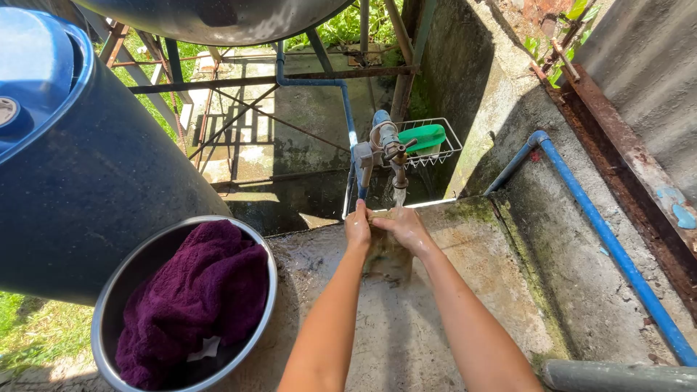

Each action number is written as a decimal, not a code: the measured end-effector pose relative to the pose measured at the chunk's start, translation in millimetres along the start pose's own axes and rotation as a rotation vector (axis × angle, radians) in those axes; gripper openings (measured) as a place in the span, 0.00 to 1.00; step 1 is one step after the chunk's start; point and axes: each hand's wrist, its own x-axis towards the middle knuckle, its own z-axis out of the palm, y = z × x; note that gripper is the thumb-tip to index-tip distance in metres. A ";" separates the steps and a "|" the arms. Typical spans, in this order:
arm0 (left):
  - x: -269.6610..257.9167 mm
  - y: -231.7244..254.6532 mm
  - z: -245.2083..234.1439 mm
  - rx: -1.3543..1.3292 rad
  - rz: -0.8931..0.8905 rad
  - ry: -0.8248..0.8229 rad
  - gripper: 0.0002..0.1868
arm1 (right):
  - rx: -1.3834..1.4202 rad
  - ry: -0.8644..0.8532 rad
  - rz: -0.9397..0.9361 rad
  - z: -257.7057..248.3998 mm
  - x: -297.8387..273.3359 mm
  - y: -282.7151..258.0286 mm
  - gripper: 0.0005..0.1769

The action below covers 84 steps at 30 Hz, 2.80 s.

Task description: Cleaning a dirty rag at an outdoor faucet and hanging it to dry on a laundry line.

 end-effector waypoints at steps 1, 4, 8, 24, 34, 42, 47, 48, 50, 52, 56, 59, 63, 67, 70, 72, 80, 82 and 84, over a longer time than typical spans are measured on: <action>-0.1 -11.8 1.9 -0.105 -0.028 0.065 0.35 | 0.226 0.003 0.031 3.3 -2.2 0.6 0.37; -24.6 -33.2 0.9 -0.284 -0.210 0.111 0.35 | 0.494 0.055 0.092 -7.1 -20.1 -26.0 0.24; -96.5 26.0 -4.6 -0.739 -0.598 -0.210 0.34 | 1.141 0.036 0.190 -29.6 -43.0 -65.2 0.12; -57.5 58.1 37.5 -0.564 -0.355 -0.156 0.14 | 0.023 0.647 0.026 22.7 7.0 -9.3 0.08; -57.1 130.2 15.7 0.466 -0.002 -0.416 0.21 | 0.366 0.301 -0.084 -9.9 -20.3 19.3 0.21; -48.3 136.9 -7.7 -0.078 0.166 -0.516 0.36 | 0.548 0.103 -0.246 -19.2 -17.8 -8.7 0.19; -62.0 68.9 15.2 0.040 0.153 -0.576 0.52 | 0.605 0.357 -0.251 -28.8 -7.0 -19.1 0.07; -60.5 63.9 17.9 0.040 0.151 -0.580 0.52 | 0.604 0.361 -0.249 -38.0 -20.8 -36.1 0.07; -56.7 54.9 25.3 0.513 0.291 -0.312 0.49 | 0.767 0.525 -0.244 -58.1 -47.3 -70.5 0.06; -41.2 54.8 32.8 0.572 0.147 -0.326 0.42 | 0.735 0.629 -0.216 -71.9 -56.1 -56.3 0.07; -29.2 79.9 58.0 0.737 -0.018 -0.315 0.27 | 0.598 0.646 0.205 -51.8 -57.7 3.8 0.13; -67.6 127.3 66.4 0.828 0.241 -0.425 0.29 | 0.987 0.374 0.518 -10.5 -52.4 25.7 0.27; -96.9 152.0 45.9 0.533 0.419 -0.508 0.21 | 1.346 0.268 0.647 6.1 -62.2 11.1 0.39; -80.9 129.1 20.1 0.322 0.183 -0.291 0.21 | 1.601 0.202 0.199 20.0 -49.0 20.1 0.44; -70.6 112.0 9.3 -0.176 -0.325 -0.413 0.28 | 1.284 0.401 -0.053 45.5 -46.2 2.3 0.40; -52.1 75.8 13.4 -0.577 -0.599 -0.524 0.34 | 1.004 0.560 -0.168 57.1 -49.6 -16.6 0.38; -38.4 31.2 24.8 -1.289 -0.475 -0.750 0.30 | -0.092 0.733 -0.463 37.5 -37.4 -59.0 0.34; -40.6 36.2 23.2 -1.238 -0.514 -0.631 0.28 | -0.062 0.671 -0.414 37.9 -26.8 -52.5 0.30; -47.3 46.6 25.5 -1.184 -0.557 -0.514 0.25 | -0.035 0.612 -0.360 35.2 -17.1 -42.3 0.27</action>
